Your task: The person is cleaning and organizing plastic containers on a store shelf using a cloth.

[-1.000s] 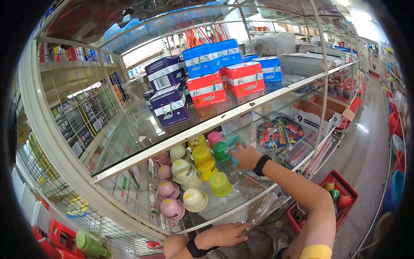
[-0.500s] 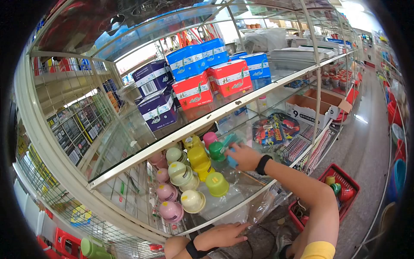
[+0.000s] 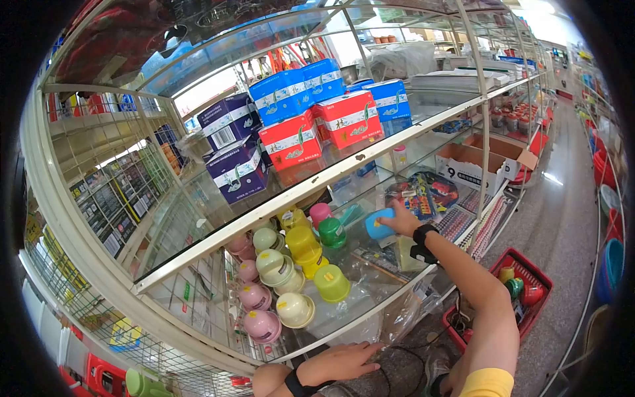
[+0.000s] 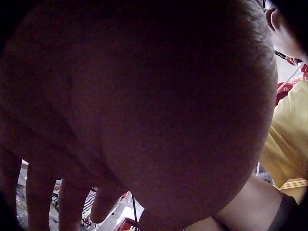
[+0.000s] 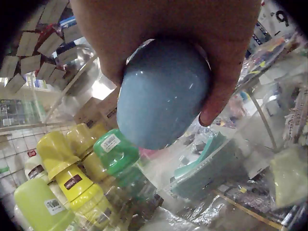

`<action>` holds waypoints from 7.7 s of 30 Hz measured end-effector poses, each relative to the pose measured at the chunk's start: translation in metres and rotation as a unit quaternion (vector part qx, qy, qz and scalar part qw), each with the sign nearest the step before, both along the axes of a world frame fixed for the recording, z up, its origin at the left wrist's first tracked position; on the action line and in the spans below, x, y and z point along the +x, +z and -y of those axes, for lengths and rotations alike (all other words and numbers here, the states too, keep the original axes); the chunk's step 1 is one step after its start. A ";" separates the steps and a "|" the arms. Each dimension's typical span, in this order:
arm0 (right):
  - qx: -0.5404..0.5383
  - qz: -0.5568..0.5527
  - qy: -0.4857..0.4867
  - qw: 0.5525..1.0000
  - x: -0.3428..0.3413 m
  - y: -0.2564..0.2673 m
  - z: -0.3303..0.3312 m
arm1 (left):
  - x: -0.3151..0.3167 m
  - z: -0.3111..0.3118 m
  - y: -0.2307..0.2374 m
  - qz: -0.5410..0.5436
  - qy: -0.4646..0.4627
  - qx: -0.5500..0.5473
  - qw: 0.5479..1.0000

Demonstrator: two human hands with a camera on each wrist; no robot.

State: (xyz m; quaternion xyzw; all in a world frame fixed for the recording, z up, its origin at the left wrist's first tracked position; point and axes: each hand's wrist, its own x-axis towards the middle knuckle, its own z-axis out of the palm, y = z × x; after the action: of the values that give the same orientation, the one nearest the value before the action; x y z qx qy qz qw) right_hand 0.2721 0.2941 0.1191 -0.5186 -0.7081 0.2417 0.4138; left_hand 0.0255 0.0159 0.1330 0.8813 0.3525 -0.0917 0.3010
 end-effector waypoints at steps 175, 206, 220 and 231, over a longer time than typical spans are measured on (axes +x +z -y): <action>-0.329 0.083 -0.297 0.892 0.160 -0.305 0.323 | -0.003 0.069 -0.109 0.025 -0.246 0.208 0.946; -0.272 -0.287 -0.306 0.866 0.139 -0.286 0.364 | 0.013 0.061 -0.106 0.000 -0.157 -0.039 0.987; -0.036 -0.544 -0.009 0.838 0.183 -0.081 0.345 | 0.059 0.063 -0.018 0.280 0.057 0.242 0.927; 0.060 0.220 0.254 0.940 -0.012 0.116 0.278 | 0.045 0.042 -0.001 0.512 0.272 0.064 0.812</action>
State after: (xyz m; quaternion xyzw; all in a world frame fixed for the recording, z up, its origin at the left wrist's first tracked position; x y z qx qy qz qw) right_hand 0.2601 0.0161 0.2351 -0.3361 -0.9029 0.1751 0.2028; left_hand 0.0710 -0.0265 0.1323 0.6861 0.3776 0.4813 0.3937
